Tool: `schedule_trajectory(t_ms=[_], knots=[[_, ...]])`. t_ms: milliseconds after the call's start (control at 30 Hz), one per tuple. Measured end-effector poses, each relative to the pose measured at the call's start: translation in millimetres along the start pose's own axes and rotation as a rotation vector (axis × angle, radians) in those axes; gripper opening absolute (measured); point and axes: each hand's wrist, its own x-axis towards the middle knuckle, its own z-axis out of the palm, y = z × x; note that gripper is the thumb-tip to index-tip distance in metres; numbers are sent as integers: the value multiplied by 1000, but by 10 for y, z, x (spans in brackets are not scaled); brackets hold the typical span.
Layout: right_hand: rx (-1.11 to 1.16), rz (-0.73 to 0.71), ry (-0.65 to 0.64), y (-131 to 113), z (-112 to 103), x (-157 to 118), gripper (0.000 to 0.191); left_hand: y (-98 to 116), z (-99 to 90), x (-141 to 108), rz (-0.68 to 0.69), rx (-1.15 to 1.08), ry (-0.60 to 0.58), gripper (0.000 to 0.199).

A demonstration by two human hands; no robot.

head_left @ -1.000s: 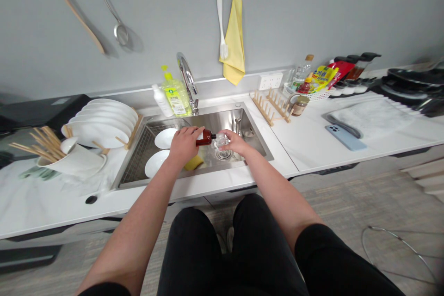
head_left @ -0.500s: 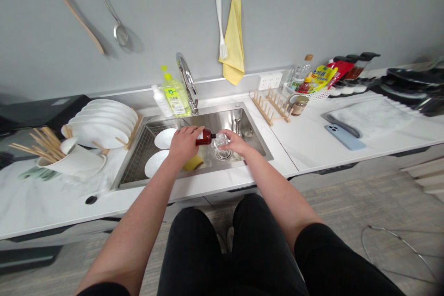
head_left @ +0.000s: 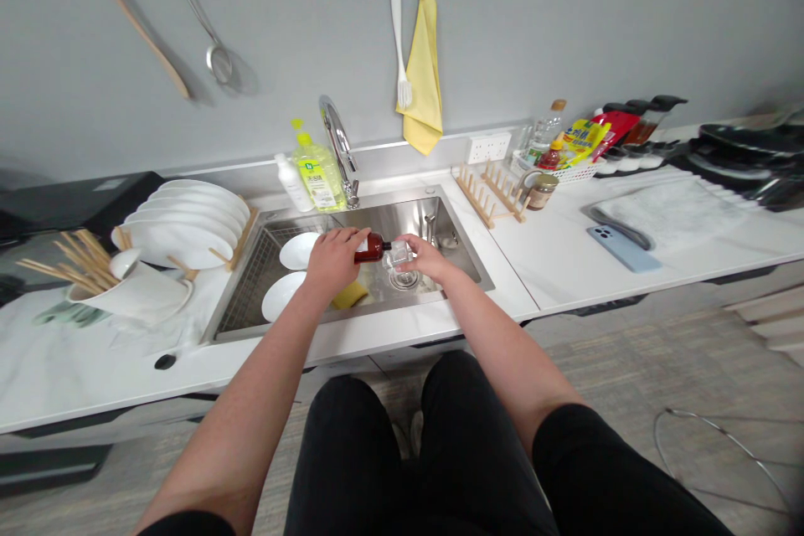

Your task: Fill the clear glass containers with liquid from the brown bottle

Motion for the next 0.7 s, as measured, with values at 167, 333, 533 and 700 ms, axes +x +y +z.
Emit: schedule_trajectory(t_ms=[167,333,533,700], knots=[[22,14,0,-35,8,-10,80,-12,15,8,0,-22,3,78],[16,17,-1,-22,4,-8,81,-4,3,6,6,-16,6,76],[18,-4,-13,-16,3,-2,79,5,-8,6,0,-15,-2,76],[19,-9,-7,-56,14,-11,77,7,-11,12,-8,6,-16,76]])
